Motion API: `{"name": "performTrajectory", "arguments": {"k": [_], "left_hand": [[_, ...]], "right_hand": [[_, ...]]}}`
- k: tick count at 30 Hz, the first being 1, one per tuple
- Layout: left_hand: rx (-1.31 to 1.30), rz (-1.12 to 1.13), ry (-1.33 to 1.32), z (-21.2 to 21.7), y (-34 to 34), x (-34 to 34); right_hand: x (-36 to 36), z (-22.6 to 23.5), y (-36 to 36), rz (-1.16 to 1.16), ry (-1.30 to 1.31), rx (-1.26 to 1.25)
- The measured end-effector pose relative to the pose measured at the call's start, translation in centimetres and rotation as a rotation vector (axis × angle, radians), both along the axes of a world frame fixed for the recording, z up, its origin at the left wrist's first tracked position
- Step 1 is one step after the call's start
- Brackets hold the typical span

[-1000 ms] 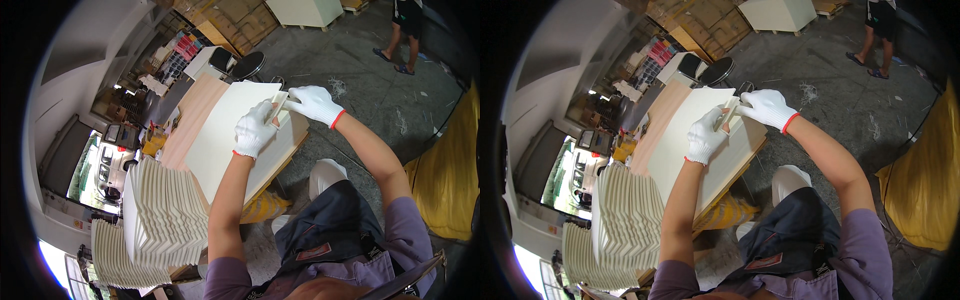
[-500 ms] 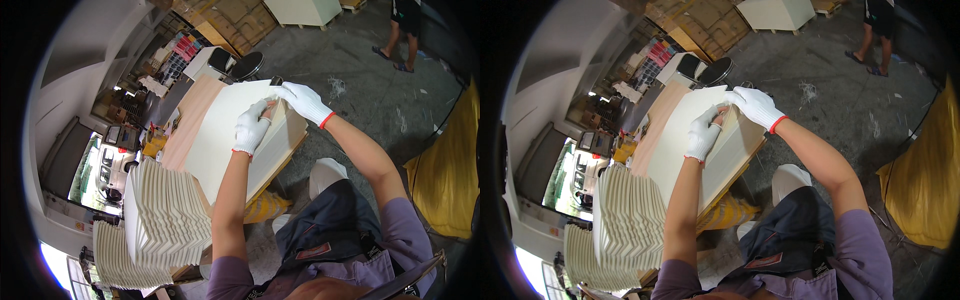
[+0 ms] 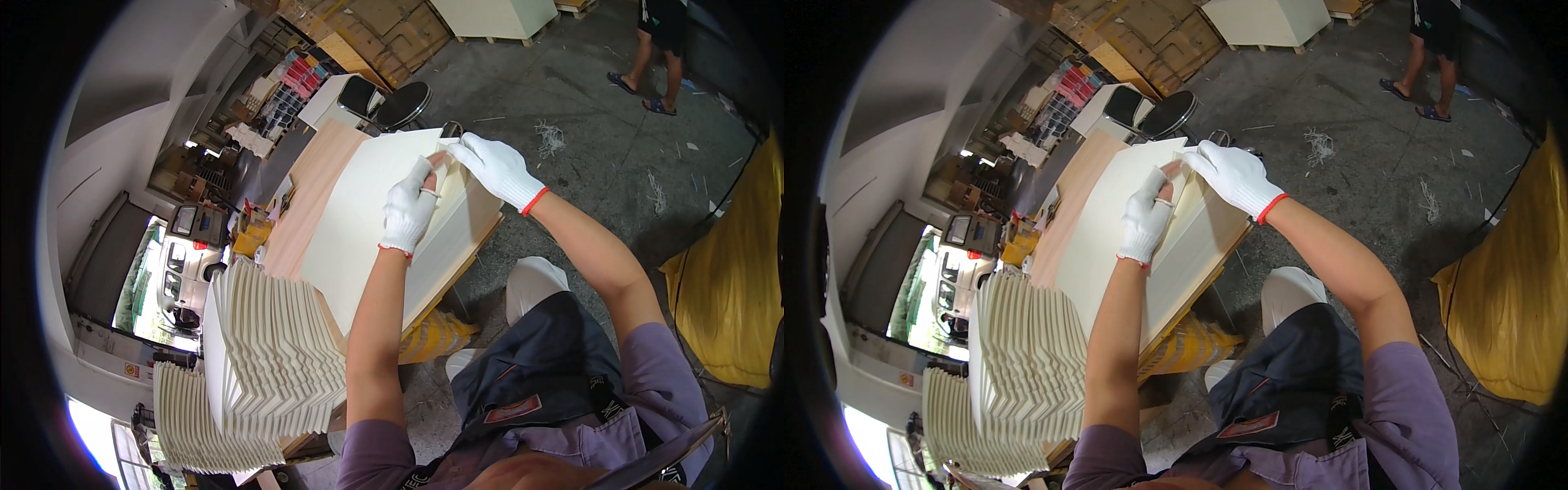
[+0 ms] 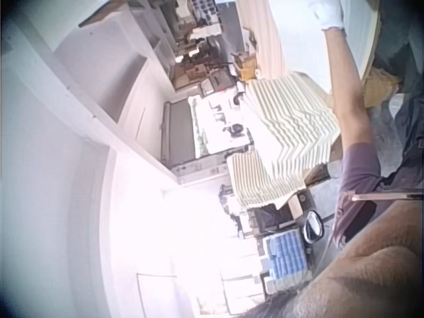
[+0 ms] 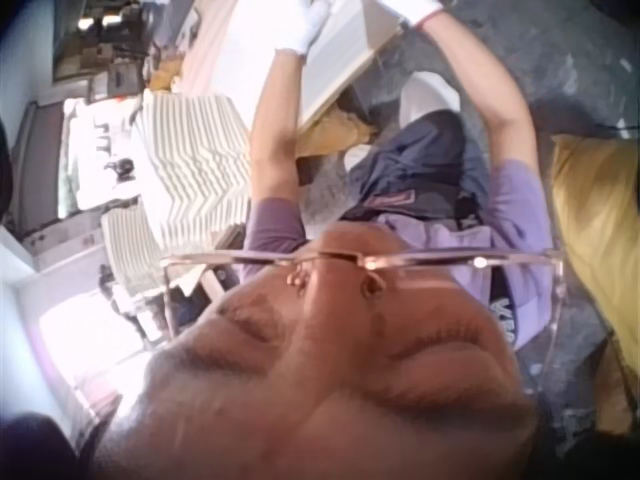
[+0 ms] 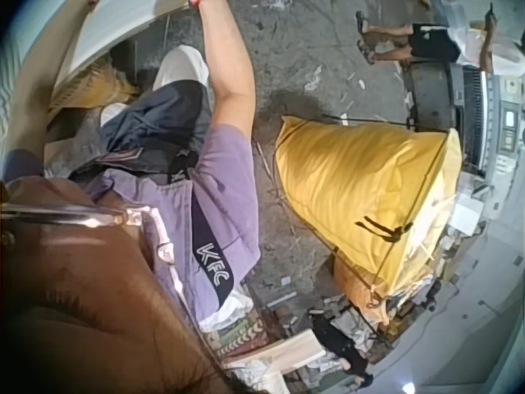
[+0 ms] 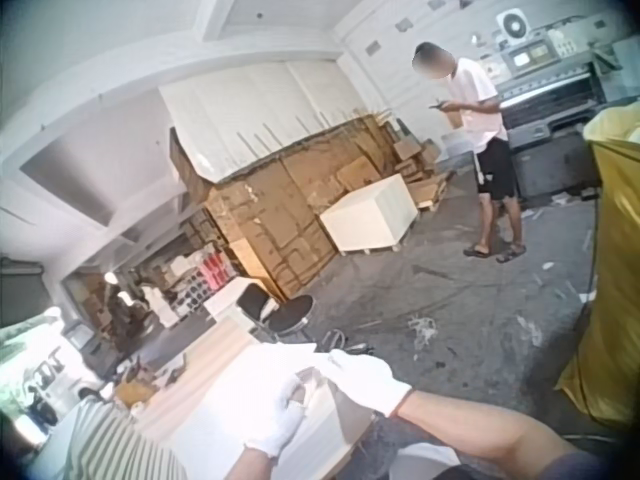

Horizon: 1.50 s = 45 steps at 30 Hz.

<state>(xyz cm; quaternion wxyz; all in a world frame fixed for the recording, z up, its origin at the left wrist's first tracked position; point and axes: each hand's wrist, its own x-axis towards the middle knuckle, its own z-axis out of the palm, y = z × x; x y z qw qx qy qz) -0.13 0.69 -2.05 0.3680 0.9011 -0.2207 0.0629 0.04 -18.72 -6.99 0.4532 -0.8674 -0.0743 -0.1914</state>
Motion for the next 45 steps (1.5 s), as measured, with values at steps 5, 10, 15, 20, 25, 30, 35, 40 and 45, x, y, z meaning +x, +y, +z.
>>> {"name": "performTrajectory", "arguments": {"k": [5, 10, 15, 20, 25, 30, 35, 40, 45], "left_hand": [[0.283, 0.01, -0.022, 1.0, -0.7, -0.8], [0.253, 0.046, 0.041, 0.9, -0.5, -0.6], [0.199, 0.018, 0.038, 0.7, -0.5, -0.4], [0.003, 0.002, -0.063, 0.0, -0.4, -0.5], [0.213, 0.008, -0.023, 0.5, -0.6, -0.5], [0.276, 0.001, -0.041, 0.9, -0.6, -1.0], [0.185, -0.012, -0.071, 0.6, -0.7, -1.0], [0.197, 0.003, -0.067, 0.3, -0.3, -0.4], [0.308, 0.003, -0.074, 0.9, -0.9, -1.3]], "right_hand": [[0.9, -1.2, 0.1, -0.024, -0.11, 0.014], [0.9, -1.3, 0.2, -0.011, -0.102, 0.023], [0.7, -1.2, 0.1, -0.021, -0.096, 0.04], [0.2, -0.5, -0.1, -0.004, -0.021, 0.0], [0.4, -1.0, -0.1, -0.016, -0.036, -0.009], [0.3, -1.0, 0.1, -0.023, -0.054, 0.018], [0.2, -0.6, -0.2, -0.013, -0.022, 0.042], [0.6, -1.3, 0.2, -0.034, -0.065, 0.029], [0.6, -1.6, 0.4, -0.061, -0.093, 0.043]]}}
